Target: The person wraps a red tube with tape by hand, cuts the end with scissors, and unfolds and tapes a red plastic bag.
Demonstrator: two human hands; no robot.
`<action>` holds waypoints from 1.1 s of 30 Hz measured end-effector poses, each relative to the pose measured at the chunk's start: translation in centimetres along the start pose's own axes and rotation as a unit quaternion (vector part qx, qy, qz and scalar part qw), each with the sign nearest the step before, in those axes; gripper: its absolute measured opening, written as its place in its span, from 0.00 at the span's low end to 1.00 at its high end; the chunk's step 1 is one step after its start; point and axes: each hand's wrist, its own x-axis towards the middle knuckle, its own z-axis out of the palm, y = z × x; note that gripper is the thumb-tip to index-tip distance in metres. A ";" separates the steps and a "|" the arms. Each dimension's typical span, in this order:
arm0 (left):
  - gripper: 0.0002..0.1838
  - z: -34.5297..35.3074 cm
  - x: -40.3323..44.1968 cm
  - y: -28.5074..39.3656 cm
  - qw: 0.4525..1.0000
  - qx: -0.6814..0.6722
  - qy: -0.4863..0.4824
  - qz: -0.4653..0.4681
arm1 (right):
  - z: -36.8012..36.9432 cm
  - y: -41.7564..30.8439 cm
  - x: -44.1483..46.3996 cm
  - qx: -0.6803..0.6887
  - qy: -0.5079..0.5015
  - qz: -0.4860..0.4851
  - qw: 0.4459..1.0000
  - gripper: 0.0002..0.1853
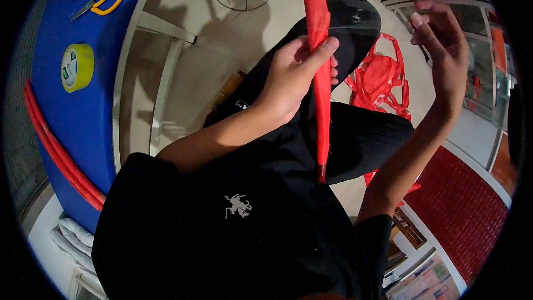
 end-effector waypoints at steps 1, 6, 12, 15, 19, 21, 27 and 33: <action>0.13 0.1 0.0 -0.2 1.000 -0.020 -0.021 -0.005 | 0.1 0.4 -0.2 0.010 0.011 0.007 1.000 0.15; 0.12 0.6 -0.5 -1.0 0.998 0.025 -0.058 -0.021 | -0.2 1.6 -0.6 0.004 0.018 0.010 1.000 0.16; 0.14 0.2 0.6 -1.1 0.970 -0.009 -0.235 -0.064 | 0.5 2.5 -0.1 0.062 -0.034 0.025 0.997 0.15; 0.19 1.1 0.9 -1.5 0.960 -0.042 -0.260 -0.098 | 1.2 4.0 0.0 0.087 -0.043 0.029 0.995 0.14; 0.21 1.0 0.5 -0.9 0.906 -0.113 -0.362 -0.189 | 2.9 6.1 0.2 0.170 -0.067 0.019 0.983 0.14; 0.21 0.5 1.0 -1.5 0.835 -0.188 -0.479 -0.198 | 4.0 6.1 -0.2 0.205 -0.074 0.054 0.974 0.13; 0.23 1.9 1.1 -1.2 0.762 -0.184 -0.573 -0.240 | 10.7 7.3 0.1 0.397 -0.142 0.045 0.906 0.15; 0.16 3.8 1.2 -1.4 0.786 -0.208 -0.550 -0.189 | 14.7 5.3 0.5 0.495 -0.230 0.044 0.836 0.20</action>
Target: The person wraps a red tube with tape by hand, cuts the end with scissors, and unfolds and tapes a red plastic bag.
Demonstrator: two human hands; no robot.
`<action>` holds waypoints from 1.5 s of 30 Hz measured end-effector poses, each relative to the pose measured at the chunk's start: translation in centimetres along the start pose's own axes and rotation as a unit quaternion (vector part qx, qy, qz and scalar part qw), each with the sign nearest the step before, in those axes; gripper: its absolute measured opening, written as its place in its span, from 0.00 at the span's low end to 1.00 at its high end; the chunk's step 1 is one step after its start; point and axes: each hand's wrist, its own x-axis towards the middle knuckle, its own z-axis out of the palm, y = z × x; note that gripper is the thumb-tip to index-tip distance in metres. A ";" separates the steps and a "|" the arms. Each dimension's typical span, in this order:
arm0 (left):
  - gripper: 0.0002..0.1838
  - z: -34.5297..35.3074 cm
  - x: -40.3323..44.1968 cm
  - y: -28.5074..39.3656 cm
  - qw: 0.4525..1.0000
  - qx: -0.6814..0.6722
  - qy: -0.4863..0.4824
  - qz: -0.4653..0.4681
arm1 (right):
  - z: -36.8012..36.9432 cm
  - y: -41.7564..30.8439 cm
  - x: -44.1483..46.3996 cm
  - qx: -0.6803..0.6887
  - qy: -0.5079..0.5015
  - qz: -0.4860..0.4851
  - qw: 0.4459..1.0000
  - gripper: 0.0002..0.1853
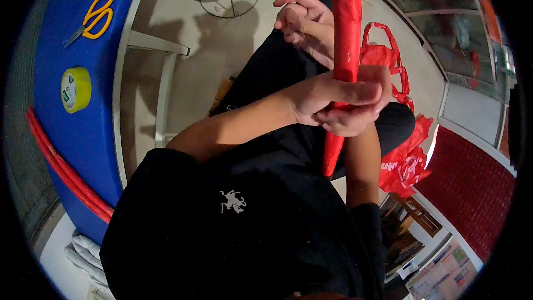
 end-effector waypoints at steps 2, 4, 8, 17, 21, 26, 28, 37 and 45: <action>0.18 0.2 0.2 -0.5 0.999 0.014 0.001 0.038 | -0.7 0.7 0.5 -0.018 -0.074 -0.029 0.997 0.23; 0.21 0.4 0.3 -0.8 0.993 0.044 0.047 0.104 | -0.9 1.3 1.0 0.098 -0.119 -0.027 0.988 0.27; 0.34 1.0 0.2 -0.5 0.980 0.107 0.123 0.116 | -1.3 -0.1 0.5 0.000 0.004 0.022 1.000 0.29; 0.34 -0.6 -0.4 -0.3 0.914 0.254 0.251 0.192 | -0.4 -10.4 -8.0 -0.293 0.475 -0.271 0.784 0.10; 0.26 -3.8 0.3 -0.9 0.855 0.353 0.293 0.243 | 5.9 -9.3 -8.1 -0.490 0.407 -0.177 0.750 0.11; 0.27 -2.8 -0.4 0.7 0.804 0.412 0.338 0.265 | 5.7 -3.8 -11.4 -0.389 0.370 -0.013 0.844 0.15; 0.26 -3.4 -0.6 1.4 0.796 0.411 0.333 0.295 | 5.2 -1.6 -13.7 -0.391 0.294 0.089 0.867 0.21; 0.35 -4.7 -0.9 3.5 0.802 0.398 0.323 0.307 | 6.4 2.5 -15.2 0.064 0.291 0.144 0.944 0.23; 0.39 -6.1 -0.5 4.7 0.786 0.375 0.360 0.334 | 6.8 1.7 -13.6 -0.001 0.373 0.162 0.914 0.23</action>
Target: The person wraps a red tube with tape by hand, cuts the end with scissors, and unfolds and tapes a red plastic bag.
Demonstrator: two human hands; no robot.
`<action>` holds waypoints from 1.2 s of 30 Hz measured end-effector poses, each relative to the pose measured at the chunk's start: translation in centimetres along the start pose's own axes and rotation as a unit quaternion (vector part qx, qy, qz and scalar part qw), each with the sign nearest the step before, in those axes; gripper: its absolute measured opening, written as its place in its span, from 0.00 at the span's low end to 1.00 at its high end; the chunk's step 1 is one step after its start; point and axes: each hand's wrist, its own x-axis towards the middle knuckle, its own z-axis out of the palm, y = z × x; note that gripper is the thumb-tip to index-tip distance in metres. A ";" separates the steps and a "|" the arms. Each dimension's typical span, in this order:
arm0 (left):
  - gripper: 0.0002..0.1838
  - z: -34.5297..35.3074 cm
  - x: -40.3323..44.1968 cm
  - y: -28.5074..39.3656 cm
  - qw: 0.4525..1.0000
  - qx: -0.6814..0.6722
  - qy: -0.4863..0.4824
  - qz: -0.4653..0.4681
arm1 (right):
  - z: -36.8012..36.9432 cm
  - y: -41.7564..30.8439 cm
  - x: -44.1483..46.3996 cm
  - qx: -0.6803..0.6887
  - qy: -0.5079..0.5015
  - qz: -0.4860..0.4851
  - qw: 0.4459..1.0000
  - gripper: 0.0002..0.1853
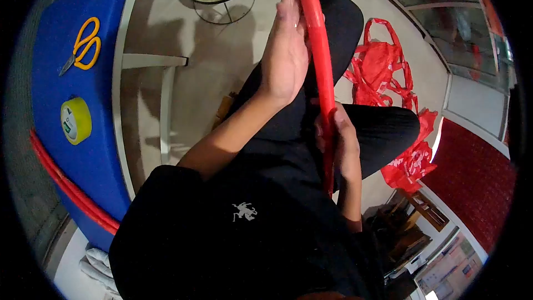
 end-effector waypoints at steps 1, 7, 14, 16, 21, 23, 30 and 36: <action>0.39 0.0 0.2 0.2 1.000 -0.015 0.017 -0.011 | 0.0 0.1 0.1 -0.051 0.026 -0.006 0.998 0.23; 0.39 -0.8 0.6 0.8 0.994 -0.084 0.061 -0.034 | 2.0 0.0 0.6 -0.364 0.155 -0.159 0.904 0.18; 0.42 -1.5 1.2 1.9 0.992 -0.078 0.068 -0.076 | 2.9 0.6 1.4 -0.387 0.169 -0.172 0.890 0.19; 0.43 -1.4 1.3 2.3 0.992 -0.069 0.067 -0.084 | 2.7 0.5 1.2 -0.334 0.147 -0.141 0.920 0.18; 0.44 -1.7 1.5 2.4 0.994 -0.043 0.056 -0.086 | 2.3 0.9 1.3 -0.295 0.143 -0.170 0.929 0.15; 0.42 -2.3 1.6 2.5 0.992 -0.064 0.058 -0.092 | 2.8 0.7 1.1 -0.363 0.164 -0.214 0.892 0.15; 0.17 -2.8 2.7 3.0 0.994 -0.011 0.085 -0.060 | 3.8 0.0 1.9 -0.455 0.141 -0.315 0.821 0.20; 0.25 -5.9 4.8 6.1 0.990 0.062 0.123 0.029 | 1.5 0.7 1.8 -0.210 -0.130 0.046 0.968 0.18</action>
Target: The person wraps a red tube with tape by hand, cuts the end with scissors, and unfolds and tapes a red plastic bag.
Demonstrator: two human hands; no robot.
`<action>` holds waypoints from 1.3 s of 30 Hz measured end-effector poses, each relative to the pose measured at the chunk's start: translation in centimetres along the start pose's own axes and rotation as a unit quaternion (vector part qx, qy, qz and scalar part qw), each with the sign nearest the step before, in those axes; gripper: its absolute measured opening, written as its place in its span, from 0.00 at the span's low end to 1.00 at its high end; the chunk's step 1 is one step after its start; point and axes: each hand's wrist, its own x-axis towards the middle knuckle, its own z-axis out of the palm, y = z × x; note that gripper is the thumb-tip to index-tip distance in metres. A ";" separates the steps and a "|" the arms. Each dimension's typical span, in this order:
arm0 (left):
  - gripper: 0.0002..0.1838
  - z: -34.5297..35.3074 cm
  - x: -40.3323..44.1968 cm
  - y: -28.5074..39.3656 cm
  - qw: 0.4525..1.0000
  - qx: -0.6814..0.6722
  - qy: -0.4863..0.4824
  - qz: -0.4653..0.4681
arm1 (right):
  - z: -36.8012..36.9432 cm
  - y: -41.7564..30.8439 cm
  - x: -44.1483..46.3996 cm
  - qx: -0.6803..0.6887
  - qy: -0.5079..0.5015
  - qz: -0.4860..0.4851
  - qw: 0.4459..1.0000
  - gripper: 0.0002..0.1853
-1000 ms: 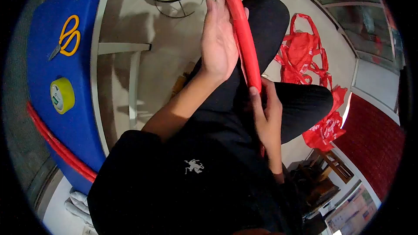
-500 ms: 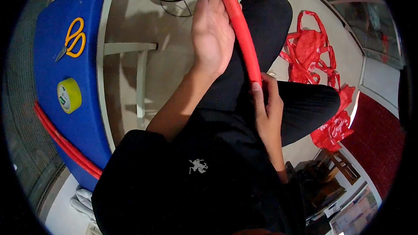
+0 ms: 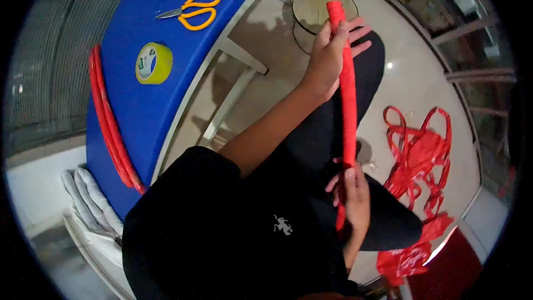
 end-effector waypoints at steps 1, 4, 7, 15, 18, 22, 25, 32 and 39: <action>0.25 -0.6 0.5 -0.1 1.000 -0.007 0.002 0.020 | 0.6 -0.7 0.3 -0.098 0.032 0.018 0.995 0.17; 0.28 -1.8 1.2 -0.1 0.977 0.183 0.099 0.043 | 4.2 -0.2 1.8 -0.394 0.193 -0.123 0.890 0.25; 0.32 -2.1 0.7 0.2 0.951 0.271 0.123 0.084 | 5.6 -2.4 2.7 -0.419 0.189 -0.222 0.860 0.35; 0.35 -5.4 -2.4 8.2 0.955 0.263 -0.137 -0.006 | 1.3 -9.6 4.1 -0.141 0.229 -0.310 0.912 0.22; 0.34 -4.2 -5.4 4.9 0.874 0.311 -0.373 -0.025 | -4.4 -17.0 1.7 -0.057 0.335 -0.390 0.856 0.16; 0.30 1.8 -9.7 5.3 0.802 0.246 -0.496 -0.224 | -9.6 -25.6 -4.3 0.146 0.338 -0.557 0.745 0.15; 0.21 1.0 -8.2 9.1 0.873 0.244 -0.362 -0.217 | -10.2 -25.0 -4.7 0.179 0.359 -0.609 0.685 0.15; 0.37 -8.7 -6.8 16.0 0.925 0.075 -0.339 -0.156 | -10.8 -6.1 2.2 0.325 0.283 -0.351 0.832 0.22; 0.14 -4.2 -3.0 20.5 0.949 -0.037 -0.210 0.233 | 0.6 -11.6 7.5 0.211 0.068 -0.212 0.952 0.33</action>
